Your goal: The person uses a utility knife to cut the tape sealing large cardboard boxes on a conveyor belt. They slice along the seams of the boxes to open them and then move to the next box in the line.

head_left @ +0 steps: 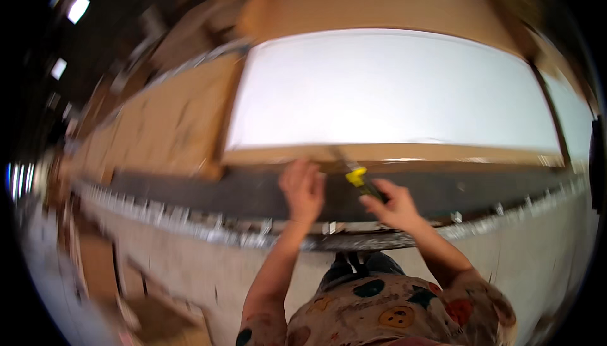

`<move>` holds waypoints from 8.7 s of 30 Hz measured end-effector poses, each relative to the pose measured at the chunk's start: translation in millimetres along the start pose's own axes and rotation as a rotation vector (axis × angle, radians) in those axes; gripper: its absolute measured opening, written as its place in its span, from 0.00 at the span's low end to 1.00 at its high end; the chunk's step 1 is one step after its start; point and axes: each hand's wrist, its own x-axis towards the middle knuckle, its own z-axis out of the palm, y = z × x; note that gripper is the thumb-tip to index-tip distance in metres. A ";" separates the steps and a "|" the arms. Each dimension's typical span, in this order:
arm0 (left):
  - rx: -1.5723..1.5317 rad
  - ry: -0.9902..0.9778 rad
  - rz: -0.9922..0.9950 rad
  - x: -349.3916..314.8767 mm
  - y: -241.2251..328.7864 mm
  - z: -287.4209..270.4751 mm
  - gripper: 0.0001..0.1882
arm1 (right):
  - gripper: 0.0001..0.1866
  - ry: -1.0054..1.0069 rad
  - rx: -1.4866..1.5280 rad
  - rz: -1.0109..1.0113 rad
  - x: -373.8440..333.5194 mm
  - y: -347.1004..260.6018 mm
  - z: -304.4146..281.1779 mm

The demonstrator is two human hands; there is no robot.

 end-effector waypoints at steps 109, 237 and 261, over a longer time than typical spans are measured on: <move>0.311 -0.373 0.071 103.8 -641.4 -259.2 0.27 | 0.33 0.425 -0.969 0.509 113.2 -59.1 599.2; -0.185 -0.093 -1.327 -345.3 -1247.2 -890.3 0.15 | 0.12 0.643 0.774 0.239 481.6 -275.8 1324.8; -0.385 -0.238 -0.246 122.8 -1640.5 -785.3 0.11 | 0.11 0.149 0.592 0.498 599.5 -402.4 1614.7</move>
